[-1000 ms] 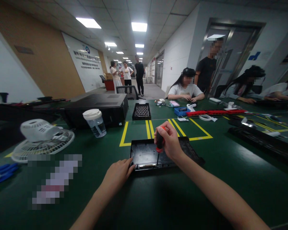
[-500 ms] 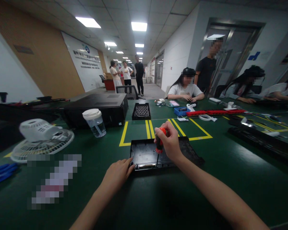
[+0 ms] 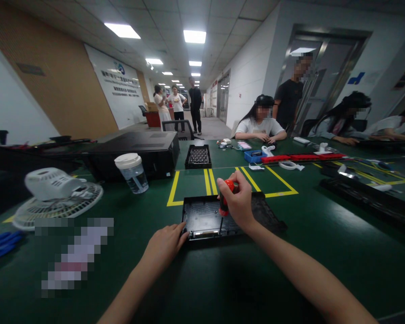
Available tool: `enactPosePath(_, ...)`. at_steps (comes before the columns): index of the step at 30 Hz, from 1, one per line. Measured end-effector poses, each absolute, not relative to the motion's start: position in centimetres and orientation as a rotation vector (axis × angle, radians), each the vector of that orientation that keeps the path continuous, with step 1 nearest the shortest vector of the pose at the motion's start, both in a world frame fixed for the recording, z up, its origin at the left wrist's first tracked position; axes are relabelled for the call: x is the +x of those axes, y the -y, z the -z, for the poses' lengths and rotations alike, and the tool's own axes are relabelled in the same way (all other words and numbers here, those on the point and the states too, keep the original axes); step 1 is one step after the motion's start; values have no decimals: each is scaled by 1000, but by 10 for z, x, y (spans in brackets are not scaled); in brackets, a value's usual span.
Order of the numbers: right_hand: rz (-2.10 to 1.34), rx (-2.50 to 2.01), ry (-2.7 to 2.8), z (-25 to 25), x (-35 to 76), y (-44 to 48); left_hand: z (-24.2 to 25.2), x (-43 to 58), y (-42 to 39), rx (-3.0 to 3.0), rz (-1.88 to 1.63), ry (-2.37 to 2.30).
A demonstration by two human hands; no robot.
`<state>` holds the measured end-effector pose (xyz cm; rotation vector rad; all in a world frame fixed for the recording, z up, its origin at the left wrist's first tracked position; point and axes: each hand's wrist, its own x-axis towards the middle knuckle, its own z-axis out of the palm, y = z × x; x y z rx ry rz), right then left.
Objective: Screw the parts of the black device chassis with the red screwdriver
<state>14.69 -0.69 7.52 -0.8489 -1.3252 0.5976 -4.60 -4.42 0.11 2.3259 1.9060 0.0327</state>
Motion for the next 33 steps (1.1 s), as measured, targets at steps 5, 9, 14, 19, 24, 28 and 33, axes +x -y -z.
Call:
enactPosePath(5,-533,-900,1319,-75,146,5,-5,-45,45,2333,-21,-1889)
enactPosePath(9,-504,-906,1305,-74,145,3,-4,-45,45,2313,-29,-1894)
enactPosePath(14,-500,-890,1272,-72,142,1,-2,-46,45,2331,-31,-1901)
enactPosePath(19,-488,-908,1285,-69,142,-4,-3,-45,44,2345,-24,-1900)
enactPosePath(24,-564,-843,1362,-68,147,-7,-2,-46,43,2355,-32,-1895)
enactPosePath(28,-698,-760,1475,-72,152,-10,0,-48,44,2353,-43,-1899)
enactPosePath(33,-974,-615,1484,-74,155,-19,-1,-47,45,2365,-41,-1894)
